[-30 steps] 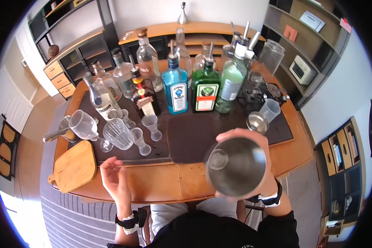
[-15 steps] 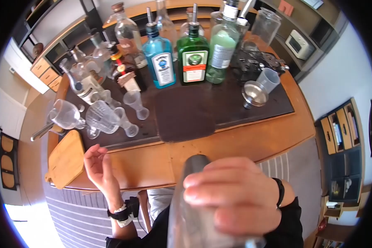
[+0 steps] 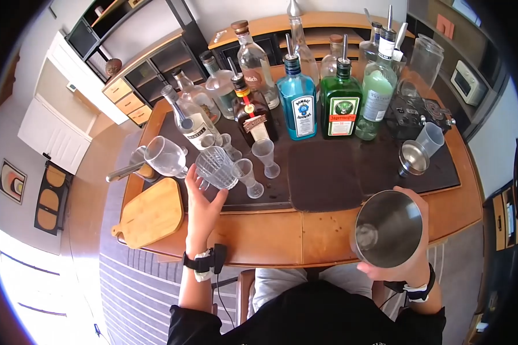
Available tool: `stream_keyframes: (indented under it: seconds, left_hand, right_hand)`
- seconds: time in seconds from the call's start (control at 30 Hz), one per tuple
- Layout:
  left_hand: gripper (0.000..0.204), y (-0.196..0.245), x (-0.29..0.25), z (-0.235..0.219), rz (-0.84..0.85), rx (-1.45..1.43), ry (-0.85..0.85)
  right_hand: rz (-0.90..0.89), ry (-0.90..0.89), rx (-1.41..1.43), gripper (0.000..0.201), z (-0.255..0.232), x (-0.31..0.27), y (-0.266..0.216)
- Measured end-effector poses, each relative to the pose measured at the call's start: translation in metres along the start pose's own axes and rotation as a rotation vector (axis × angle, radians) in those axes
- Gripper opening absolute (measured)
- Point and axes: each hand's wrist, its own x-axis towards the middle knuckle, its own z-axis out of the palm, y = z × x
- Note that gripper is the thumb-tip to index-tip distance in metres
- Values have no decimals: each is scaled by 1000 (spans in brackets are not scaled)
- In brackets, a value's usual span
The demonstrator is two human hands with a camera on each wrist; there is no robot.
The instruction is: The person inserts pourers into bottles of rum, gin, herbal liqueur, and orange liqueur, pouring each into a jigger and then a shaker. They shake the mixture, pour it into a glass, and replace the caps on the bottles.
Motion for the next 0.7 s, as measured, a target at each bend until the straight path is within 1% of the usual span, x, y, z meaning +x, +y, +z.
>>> stream_keyframes:
  seconds: [0.1,0.13,0.23,0.33,0.43,0.53,0.6,0.7]
  left_hand:
    - [95,5,10,5,35,-49,-5]
    - [96,-7,16,8,85,31,26]
    - [101,-16,27,13,129,80,54]
    - [104,-18,34,19,54,23,66]
    - [102,-20,36,21,38,15,113]
    - [96,-18,36,18,-4,41,118]
    - [93,-14,35,17,9,43,118]
    - [91,-8,31,17,48,20,115]
  right_hand:
    - [-13,19,-19,117,-2,-3,6]
    - [4,21,-28,116,-4,-3,6]
    - [31,25,-58,114,-8,-1,6]
    - [26,31,-59,112,-9,0,9]
    - [52,45,-12,111,-9,-1,12]
    - [76,52,9,110,-9,-2,12]
    - [99,54,77,109,-9,-2,16]
    - [99,78,72,108,-8,-2,17]
